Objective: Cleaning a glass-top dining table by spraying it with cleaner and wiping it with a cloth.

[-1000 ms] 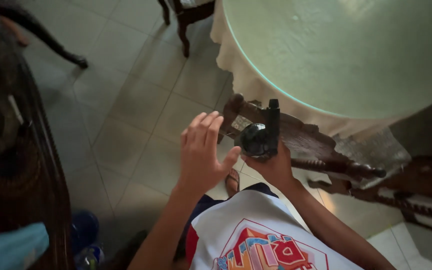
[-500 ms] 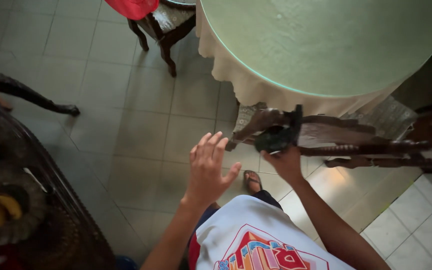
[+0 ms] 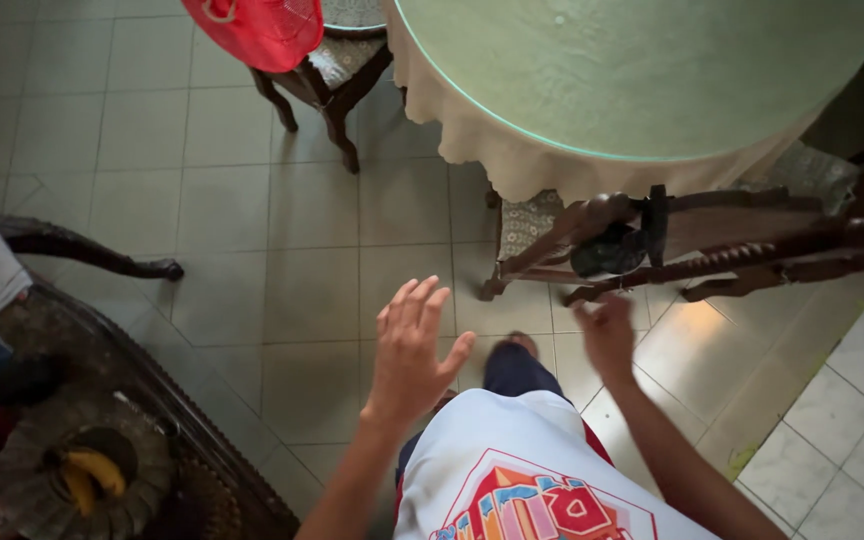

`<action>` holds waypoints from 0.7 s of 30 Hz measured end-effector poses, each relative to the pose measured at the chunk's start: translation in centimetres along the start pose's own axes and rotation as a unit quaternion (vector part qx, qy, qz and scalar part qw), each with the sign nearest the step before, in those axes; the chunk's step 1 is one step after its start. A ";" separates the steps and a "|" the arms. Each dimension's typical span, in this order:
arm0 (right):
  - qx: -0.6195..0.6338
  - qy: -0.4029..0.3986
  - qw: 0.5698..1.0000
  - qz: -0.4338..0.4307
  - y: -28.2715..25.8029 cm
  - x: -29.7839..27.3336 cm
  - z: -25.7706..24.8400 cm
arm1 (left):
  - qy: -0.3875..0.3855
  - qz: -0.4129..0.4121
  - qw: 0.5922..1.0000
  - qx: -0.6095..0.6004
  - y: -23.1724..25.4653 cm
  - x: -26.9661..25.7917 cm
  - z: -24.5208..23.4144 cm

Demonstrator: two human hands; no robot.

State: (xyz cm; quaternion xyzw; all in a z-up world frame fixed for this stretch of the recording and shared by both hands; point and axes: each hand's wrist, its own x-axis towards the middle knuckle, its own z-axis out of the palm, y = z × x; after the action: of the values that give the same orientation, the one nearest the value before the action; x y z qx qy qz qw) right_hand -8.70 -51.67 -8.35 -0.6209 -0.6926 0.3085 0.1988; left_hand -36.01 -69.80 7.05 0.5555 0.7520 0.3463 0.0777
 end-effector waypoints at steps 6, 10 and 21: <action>0.094 -0.092 0.991 -0.005 -8.7 -4.1 5.0 | -0.016 0.009 1.000 0.011 -3.0 1.1 -1.1; 0.137 -0.139 0.977 -0.084 -18.0 -1.9 5.6 | 0.005 0.031 0.999 0.009 -5.1 3.9 -2.0; 0.052 -0.022 0.951 -0.305 -29.0 9.7 10.3 | -0.036 0.081 0.996 0.003 -13.9 17.2 -4.3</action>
State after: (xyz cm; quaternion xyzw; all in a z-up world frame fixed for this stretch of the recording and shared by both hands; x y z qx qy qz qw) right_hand -38.35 -45.12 2.69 -0.3620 -0.8364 0.2817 0.3001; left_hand -55.43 -58.37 6.42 0.6270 0.7022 0.3291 0.0747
